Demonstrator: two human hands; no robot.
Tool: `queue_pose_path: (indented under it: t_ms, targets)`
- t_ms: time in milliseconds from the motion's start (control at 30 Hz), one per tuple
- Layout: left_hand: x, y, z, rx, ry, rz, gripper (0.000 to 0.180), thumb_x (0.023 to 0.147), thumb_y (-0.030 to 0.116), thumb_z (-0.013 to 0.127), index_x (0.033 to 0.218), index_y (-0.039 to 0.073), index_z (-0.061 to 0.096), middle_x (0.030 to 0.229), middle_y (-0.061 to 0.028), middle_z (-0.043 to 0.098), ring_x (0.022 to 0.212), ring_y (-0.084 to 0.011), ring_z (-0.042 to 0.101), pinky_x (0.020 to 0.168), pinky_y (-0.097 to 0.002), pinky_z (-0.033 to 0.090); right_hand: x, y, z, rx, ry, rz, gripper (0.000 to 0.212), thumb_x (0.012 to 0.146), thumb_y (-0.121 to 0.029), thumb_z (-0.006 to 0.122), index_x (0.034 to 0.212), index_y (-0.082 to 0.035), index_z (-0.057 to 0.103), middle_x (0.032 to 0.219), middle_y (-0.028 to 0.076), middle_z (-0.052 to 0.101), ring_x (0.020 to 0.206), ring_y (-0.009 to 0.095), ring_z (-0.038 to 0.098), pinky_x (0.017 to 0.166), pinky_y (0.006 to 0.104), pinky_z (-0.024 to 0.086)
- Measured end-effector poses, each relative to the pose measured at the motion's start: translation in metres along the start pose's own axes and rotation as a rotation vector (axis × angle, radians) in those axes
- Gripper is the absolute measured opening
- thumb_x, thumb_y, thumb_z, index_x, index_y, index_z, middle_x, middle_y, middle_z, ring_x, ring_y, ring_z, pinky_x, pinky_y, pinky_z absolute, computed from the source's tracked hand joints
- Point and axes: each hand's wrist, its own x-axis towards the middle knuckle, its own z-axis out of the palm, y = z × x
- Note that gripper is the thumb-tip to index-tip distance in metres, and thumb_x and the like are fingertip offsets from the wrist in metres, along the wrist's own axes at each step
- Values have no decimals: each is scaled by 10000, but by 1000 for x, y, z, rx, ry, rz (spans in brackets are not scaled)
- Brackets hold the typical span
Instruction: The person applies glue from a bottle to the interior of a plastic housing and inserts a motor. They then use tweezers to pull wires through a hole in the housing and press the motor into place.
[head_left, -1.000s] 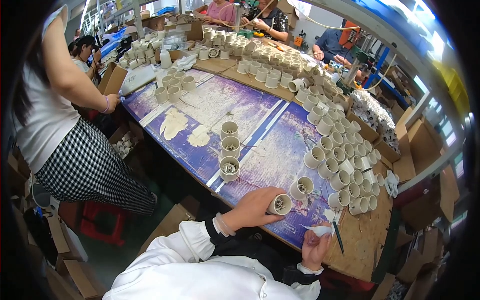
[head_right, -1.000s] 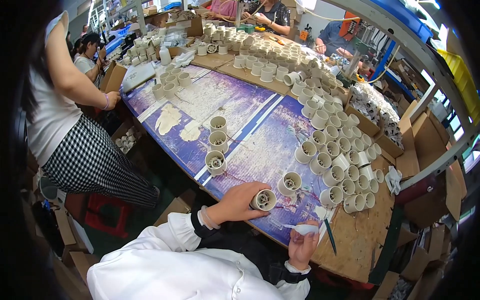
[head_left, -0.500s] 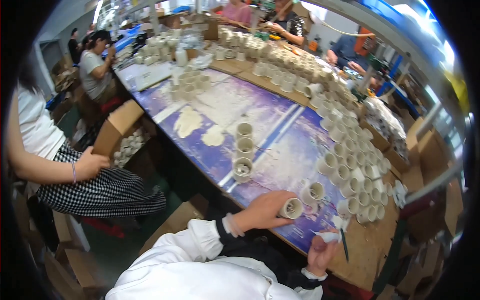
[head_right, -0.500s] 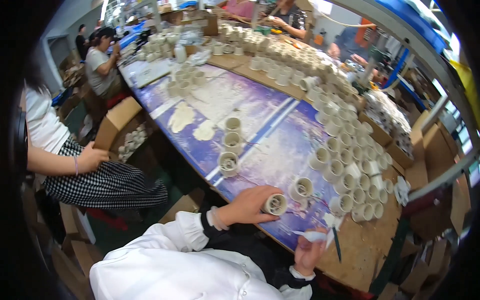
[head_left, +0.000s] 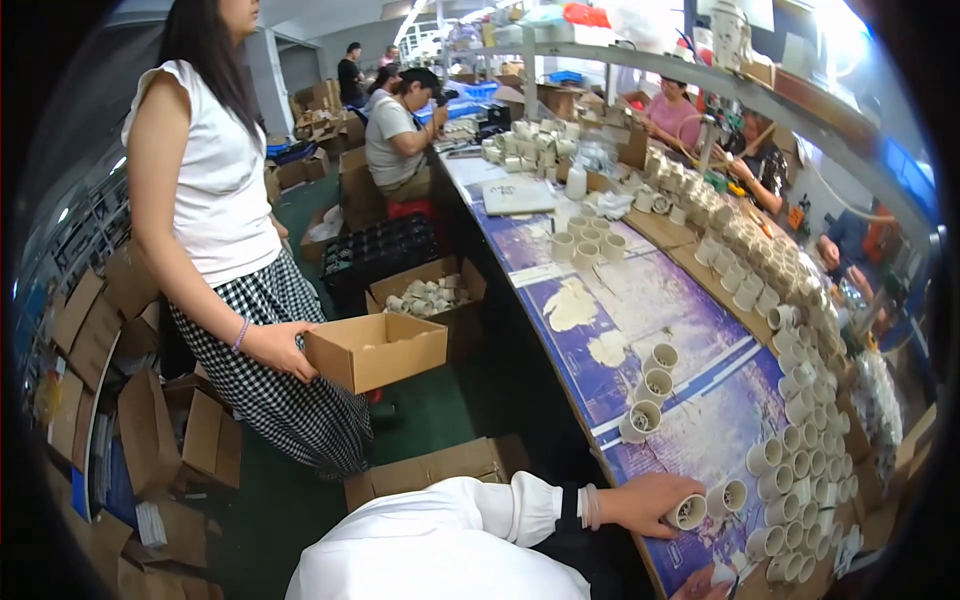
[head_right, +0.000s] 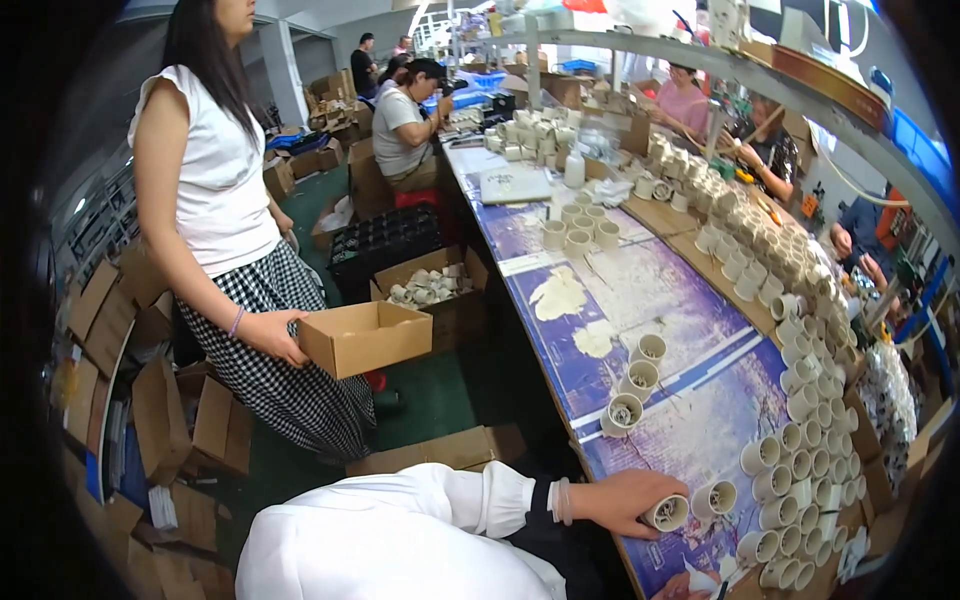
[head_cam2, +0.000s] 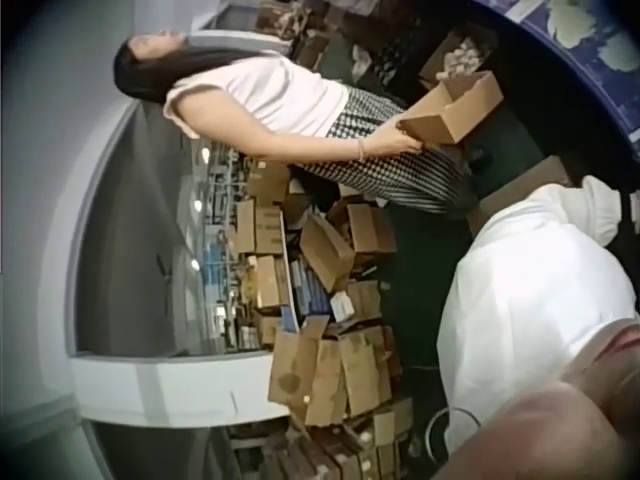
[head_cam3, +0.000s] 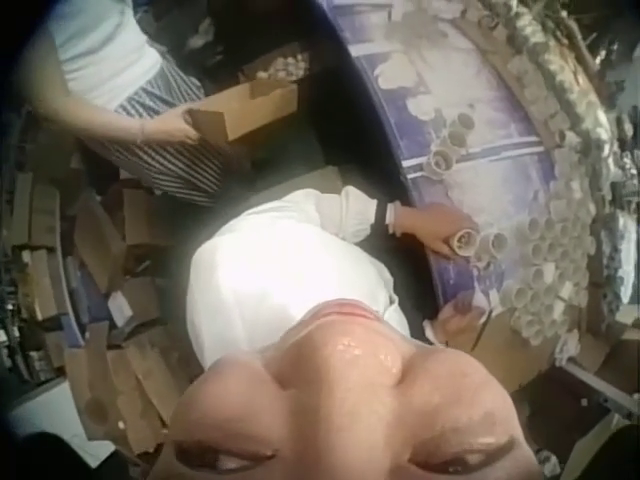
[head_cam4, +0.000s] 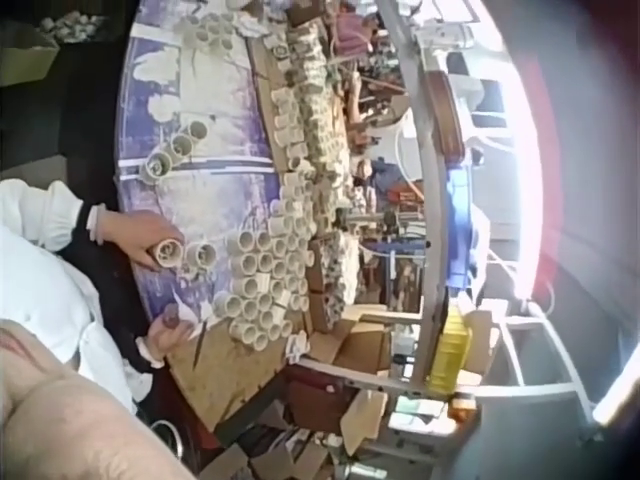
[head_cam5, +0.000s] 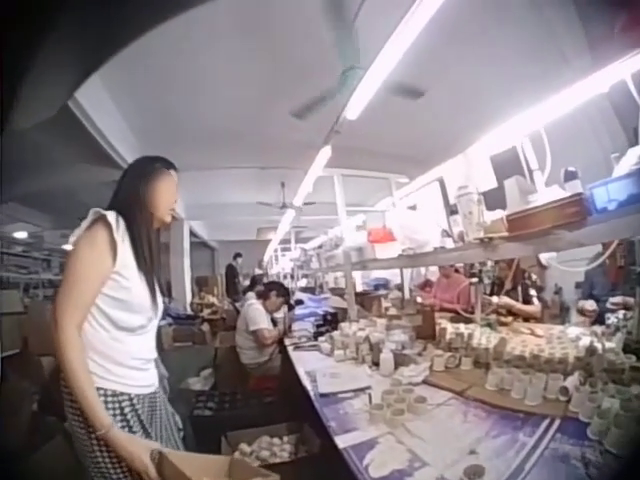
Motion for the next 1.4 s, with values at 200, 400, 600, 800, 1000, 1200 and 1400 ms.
queue_pose_path:
  t_ms: [200, 400, 600, 800, 1000, 1200, 1400]
  targets:
    - [-2, -4, 8, 20, -8, 15, 622, 712, 249, 722, 1235, 56, 446, 1097, -157, 568, 1022, -365, 548, 848, -420, 452, 11, -52, 22, -127, 126, 117, 184, 824, -73, 619, 718, 2, 489, 626, 123, 404, 570, 270, 422, 535, 360, 381]
    - [-2, 1, 5, 40, 11, -6, 597, 708, 251, 726, 1209, 62, 461, 1077, -154, 571, 1004, -366, 551, 831, -417, 455, 24, -82, 35, -141, 142, 26, 122, 830, -96, 634, 830, 12, 577, 731, 168, 534, 635, 284, 483, 597, 367, 430]
    - [2, 2, 6, 19, 5, -30, 579, 676, 246, 753, 1165, 66, 502, 1071, -160, 582, 1003, -377, 556, 832, -427, 457, 1, -18, 17, 690, 122, 272, 129, 874, -124, 598, 857, 3, 588, 826, 187, 600, 708, 289, 552, 617, 380, 454]
    - [7, -2, 6, 25, 23, -31, 609, 685, 300, 792, 1177, 77, 511, 1077, -151, 594, 1001, -353, 578, 840, -404, 466, -4, -29, 30, 930, 198, 338, 400, 972, -320, 505, 1249, -37, 446, 717, -24, 400, 601, 70, 342, 535, 212, 282]
    - [5, 0, -4, 93, -45, -92, 649, 670, 346, 825, 1181, 84, 524, 1089, -141, 610, 998, -338, 592, 837, -391, 473, 8, -49, 41, 932, 209, 363, 365, 951, -328, 549, 1177, -52, 470, 749, -13, 444, 604, 73, 373, 549, 240, 316]
    - [7, 1, -3, 41, -5, -114, 628, 671, 291, 832, 1176, 82, 522, 1096, -122, 614, 985, -324, 604, 819, -372, 484, 16, -62, 41, 917, 169, 365, 325, 936, -348, 567, 1070, -64, 483, 763, 14, 484, 614, 94, 410, 556, 249, 331]
    - [10, 5, -4, 12, 10, -83, 612, 684, 257, 824, 1181, 80, 514, 1097, -120, 614, 983, -325, 605, 817, -372, 485, 15, -65, 37, 882, 172, 384, 327, 938, -365, 561, 1034, -65, 473, 753, 15, 471, 620, 93, 410, 554, 246, 325]
